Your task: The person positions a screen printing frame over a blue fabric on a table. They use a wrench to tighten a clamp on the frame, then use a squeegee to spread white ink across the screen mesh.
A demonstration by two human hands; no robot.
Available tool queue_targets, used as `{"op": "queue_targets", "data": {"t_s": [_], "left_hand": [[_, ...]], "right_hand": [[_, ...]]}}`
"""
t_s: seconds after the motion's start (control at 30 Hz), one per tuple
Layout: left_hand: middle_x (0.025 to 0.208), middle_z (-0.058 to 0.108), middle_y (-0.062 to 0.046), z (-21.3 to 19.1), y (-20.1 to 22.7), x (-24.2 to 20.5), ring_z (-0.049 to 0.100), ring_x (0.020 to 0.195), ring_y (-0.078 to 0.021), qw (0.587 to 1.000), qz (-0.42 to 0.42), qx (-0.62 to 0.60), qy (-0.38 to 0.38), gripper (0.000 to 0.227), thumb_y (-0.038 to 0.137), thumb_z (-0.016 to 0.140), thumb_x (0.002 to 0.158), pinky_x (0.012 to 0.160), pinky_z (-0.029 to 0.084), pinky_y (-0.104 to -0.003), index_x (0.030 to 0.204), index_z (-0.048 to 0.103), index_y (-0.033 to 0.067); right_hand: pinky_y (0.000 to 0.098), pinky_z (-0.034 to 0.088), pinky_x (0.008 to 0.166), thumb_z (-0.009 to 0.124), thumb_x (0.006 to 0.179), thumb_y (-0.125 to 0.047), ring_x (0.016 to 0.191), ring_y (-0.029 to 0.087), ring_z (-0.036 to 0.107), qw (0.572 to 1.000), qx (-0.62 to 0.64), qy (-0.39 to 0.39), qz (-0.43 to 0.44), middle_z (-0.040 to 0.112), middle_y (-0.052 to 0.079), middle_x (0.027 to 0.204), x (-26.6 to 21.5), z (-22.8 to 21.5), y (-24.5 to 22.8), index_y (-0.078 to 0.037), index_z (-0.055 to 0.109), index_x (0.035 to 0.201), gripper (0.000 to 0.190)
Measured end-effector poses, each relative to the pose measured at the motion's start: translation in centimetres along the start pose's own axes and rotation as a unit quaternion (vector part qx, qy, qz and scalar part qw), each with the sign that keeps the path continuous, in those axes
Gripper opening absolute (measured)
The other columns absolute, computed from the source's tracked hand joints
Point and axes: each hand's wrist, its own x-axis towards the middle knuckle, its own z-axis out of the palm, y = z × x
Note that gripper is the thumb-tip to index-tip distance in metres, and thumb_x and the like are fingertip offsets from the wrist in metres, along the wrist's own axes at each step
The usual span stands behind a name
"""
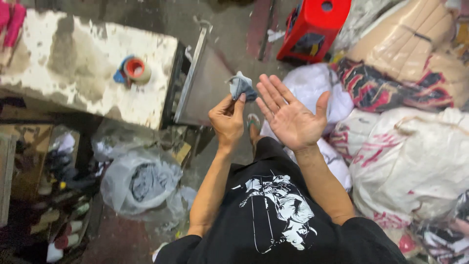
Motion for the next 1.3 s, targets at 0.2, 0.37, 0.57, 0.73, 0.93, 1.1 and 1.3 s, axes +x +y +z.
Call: {"op": "queue_targets", "data": {"t_s": [0.2, 0.37, 0.57, 0.73, 0.93, 1.1, 1.3], "left_hand": [[0.086, 0.079, -0.009, 6.7, 2.6, 10.0, 0.078, 0.09, -0.0282, 0.972, 0.164, 0.165, -0.046, 0.023, -0.005, 0.068, 0.089, 0.074, 0.061, -0.034, 0.103, 0.08, 0.0091], [0.077, 0.073, -0.012, 10.3, -1.0, 15.7, 0.076, 0.08, -0.0345, 0.935, 0.243, 0.234, -0.106, 0.023, -0.011, 0.062, 0.088, 0.072, 0.06, -0.038, 0.094, 0.076, 0.0065], [0.075, 0.073, -0.007, 12.5, -3.5, 22.3, 0.075, 0.079, -0.0239, 0.963, 0.151, 0.184, -0.127, 0.023, -0.008, 0.063, 0.088, 0.074, 0.059, -0.032, 0.091, 0.076, 0.0107], [0.08, 0.076, -0.014, 13.4, -4.7, 30.6, 0.063, 0.082, -0.0066, 0.991, 0.023, 0.13, 0.019, 0.014, 0.003, 0.067, 0.092, 0.071, 0.056, -0.034, 0.097, 0.078, 0.0089], [0.107, 0.077, -0.02, 15.9, -6.8, 40.6, 0.074, 0.104, -0.037, 0.94, 0.222, 0.242, -0.095, 0.034, -0.016, 0.055, 0.09, 0.087, 0.06, -0.039, 0.114, 0.073, 0.0], [0.114, 0.075, -0.017, 15.2, -10.7, 48.8, 0.073, 0.107, -0.0333, 0.897, 0.276, 0.332, -0.099, 0.033, -0.009, 0.058, 0.094, 0.089, 0.061, -0.039, 0.12, 0.071, 0.0047], [0.111, 0.076, -0.004, 12.7, -9.5, 55.7, 0.075, 0.102, -0.0173, 0.823, 0.329, 0.462, 0.032, 0.026, 0.003, 0.057, 0.101, 0.084, 0.059, -0.023, 0.118, 0.074, 0.0138]], "right_hand": [[0.0463, 0.01, 0.134, 0.052, 0.08, -0.08, 0.159, 0.031, 0.019, 0.991, -0.096, -0.094, -0.011, 0.017, 0.019, 0.171, 10.0, 0.4, -5.4, -0.005, 0.019, 0.162, 0.116], [0.0546, -0.002, 0.13, 0.043, 0.077, -0.096, 0.159, 0.041, -0.001, 0.918, -0.363, -0.136, -0.087, -0.006, 0.019, 0.173, 15.7, -0.2, -7.4, -0.019, -0.011, 0.164, 0.128], [0.061, -0.007, 0.126, 0.035, 0.074, -0.102, 0.159, 0.039, -0.012, 0.792, -0.584, -0.123, -0.126, -0.01, 0.016, 0.174, 22.9, -0.6, -9.9, -0.02, -0.029, 0.16, 0.135], [0.0597, -0.018, 0.12, 0.029, 0.075, -0.101, 0.155, 0.048, -0.007, 0.725, -0.67, -0.13, -0.088, 0.009, 0.024, 0.172, 29.6, -1.0, -12.4, -0.009, -0.034, 0.156, 0.138], [0.0564, 0.001, 0.126, 0.026, 0.069, -0.103, 0.155, 0.046, 0.009, 0.672, -0.727, -0.136, -0.032, 0.023, 0.026, 0.168, 41.8, -2.6, -13.6, -0.002, -0.031, 0.155, 0.144], [0.0618, 0.023, 0.122, 0.025, 0.081, -0.096, 0.153, 0.055, 0.014, 0.587, -0.79, -0.176, -0.01, -0.014, 0.029, 0.169, 53.3, -2.1, -13.6, 0.003, -0.023, 0.157, 0.134], [0.0606, 0.033, 0.118, 0.023, 0.078, -0.1, 0.152, 0.054, 0.02, 0.647, -0.73, -0.202, 0.092, -0.016, 0.025, 0.171, 63.2, -0.2, -12.1, -0.012, -0.025, 0.161, 0.13]]}}
